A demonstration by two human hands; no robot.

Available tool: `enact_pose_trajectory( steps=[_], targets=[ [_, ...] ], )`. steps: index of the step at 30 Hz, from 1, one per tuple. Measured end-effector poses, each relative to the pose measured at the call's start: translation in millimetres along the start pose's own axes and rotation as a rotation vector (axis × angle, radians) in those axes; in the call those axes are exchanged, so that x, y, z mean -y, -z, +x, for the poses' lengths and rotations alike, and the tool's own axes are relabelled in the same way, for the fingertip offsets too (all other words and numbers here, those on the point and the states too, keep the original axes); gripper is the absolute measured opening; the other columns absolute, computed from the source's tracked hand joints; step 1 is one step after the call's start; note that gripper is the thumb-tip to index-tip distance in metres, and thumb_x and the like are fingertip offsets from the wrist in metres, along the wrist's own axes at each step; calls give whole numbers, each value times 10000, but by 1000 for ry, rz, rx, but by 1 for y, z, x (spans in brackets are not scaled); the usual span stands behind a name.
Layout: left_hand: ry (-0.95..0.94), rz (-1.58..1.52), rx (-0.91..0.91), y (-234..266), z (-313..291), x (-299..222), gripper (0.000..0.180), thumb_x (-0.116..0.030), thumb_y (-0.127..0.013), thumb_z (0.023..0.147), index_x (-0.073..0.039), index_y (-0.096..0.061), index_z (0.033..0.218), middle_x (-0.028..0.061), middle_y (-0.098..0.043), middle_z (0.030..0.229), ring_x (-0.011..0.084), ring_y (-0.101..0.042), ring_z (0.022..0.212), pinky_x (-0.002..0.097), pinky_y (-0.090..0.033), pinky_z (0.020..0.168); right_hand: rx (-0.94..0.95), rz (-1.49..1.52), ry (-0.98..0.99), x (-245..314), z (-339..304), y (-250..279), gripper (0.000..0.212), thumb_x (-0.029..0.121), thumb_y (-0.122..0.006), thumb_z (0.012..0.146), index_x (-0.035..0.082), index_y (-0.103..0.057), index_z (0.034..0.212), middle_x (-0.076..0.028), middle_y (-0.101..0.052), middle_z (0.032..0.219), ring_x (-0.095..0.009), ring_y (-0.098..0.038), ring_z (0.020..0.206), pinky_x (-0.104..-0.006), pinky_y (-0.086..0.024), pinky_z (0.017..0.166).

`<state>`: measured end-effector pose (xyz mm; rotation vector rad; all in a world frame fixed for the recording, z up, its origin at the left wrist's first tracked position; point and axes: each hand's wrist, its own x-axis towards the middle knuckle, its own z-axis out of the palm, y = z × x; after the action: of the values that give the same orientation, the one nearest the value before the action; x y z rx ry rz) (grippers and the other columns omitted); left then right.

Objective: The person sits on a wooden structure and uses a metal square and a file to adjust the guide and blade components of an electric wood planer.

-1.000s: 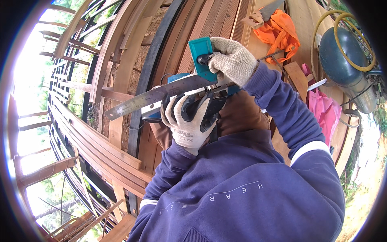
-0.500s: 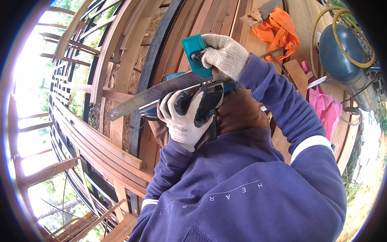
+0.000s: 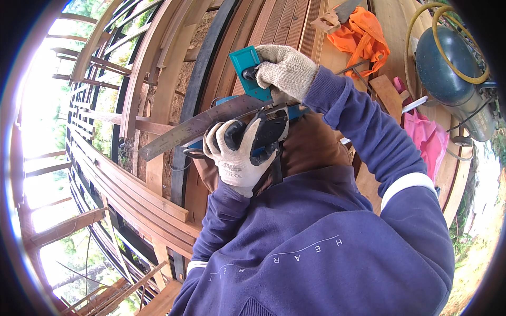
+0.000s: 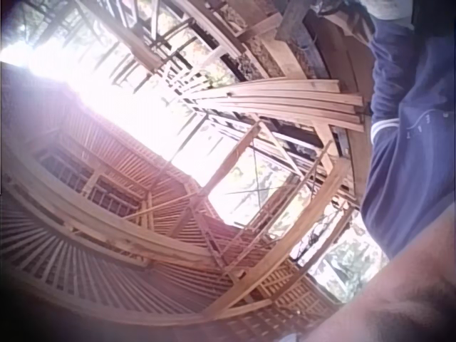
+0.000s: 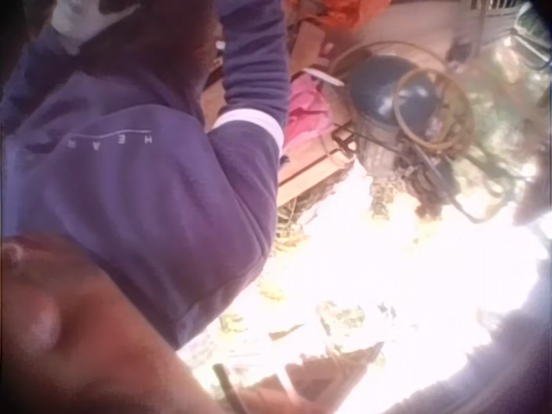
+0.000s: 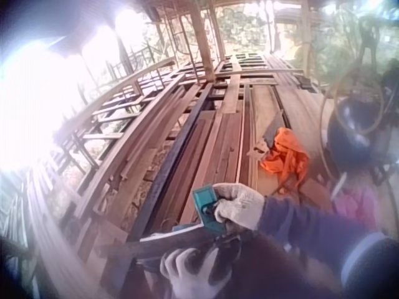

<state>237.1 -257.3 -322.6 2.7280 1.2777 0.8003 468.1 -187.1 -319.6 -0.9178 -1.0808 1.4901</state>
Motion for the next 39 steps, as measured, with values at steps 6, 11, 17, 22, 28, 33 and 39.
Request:
enact_pose_trajectory(
  steps=[6, 11, 17, 22, 28, 33, 39],
  targets=[
    [4, 1, -15, -5, -3, 1, 604, -429, -814, 668, -340, -667, 1247, 62, -453, 1303, 340, -399, 1258, 605, -284, 1069, 1, -105, 15, 4, -1, 0, 428, -39, -394, 924, -11, -559, 1318, -112, -693, 1060, -125, -655, 866, -265, -570, 815],
    [9, 6, -5, -6, -5, 2, 602, -430, -812, 670, -358, -666, 1249, 50, -438, 1327, 339, -392, 1260, 604, -282, 1077, -26, -113, 11, 4, -2, -2, 433, -40, -390, 921, -18, -556, 1320, -106, -682, 1056, -120, -651, 858, -269, -573, 819],
    [16, 0, -19, -6, -5, 0, 589, -436, -798, 689, -367, -663, 1258, 42, -465, 1302, 317, -416, 1248, 603, -282, 1077, -20, 9, -1, -1, -4, -1, 432, -43, -390, 931, -11, -561, 1326, -77, -678, 1060, -82, -618, 805, -253, -567, 781],
    [21, 2, -7, -4, -5, -1, 574, -433, -784, 705, -375, -660, 1263, 40, -471, 1300, 307, -420, 1252, 598, -282, 1079, -23, -78, -4, 3, -4, -2, 435, -42, -374, 947, -10, -551, 1344, -76, -680, 1060, -72, -616, 790, -245, -567, 766],
    [29, 4, 4, -4, -6, -1, 570, -431, -775, 711, -381, -658, 1266, 36, -459, 1315, 305, -401, 1272, 595, -268, 1089, -4, -34, -29, 2, -4, 0, 427, -35, -391, 951, -9, -549, 1347, -78, -683, 1051, -74, -626, 803, -249, -571, 773],
    [19, 19, 14, -3, -5, 0, 584, -440, -784, 692, -359, -665, 1258, 45, -454, 1307, 320, -395, 1266, 584, -269, 1088, -27, -68, -44, 4, -4, -1, 395, -32, -424, 941, -2, -575, 1305, -64, -673, 1002, -82, -624, 798, -253, -565, 770],
    [-5, 28, -8, -4, -4, 0, 618, -446, -811, 654, -328, -675, 1245, 55, -455, 1295, 334, -395, 1256, 568, -276, 1084, -25, 57, -13, -3, -4, -2, 335, -21, -514, 923, 20, -630, 1235, -13, -659, 927, -68, -606, 789, -248, -548, 777]
  ],
)
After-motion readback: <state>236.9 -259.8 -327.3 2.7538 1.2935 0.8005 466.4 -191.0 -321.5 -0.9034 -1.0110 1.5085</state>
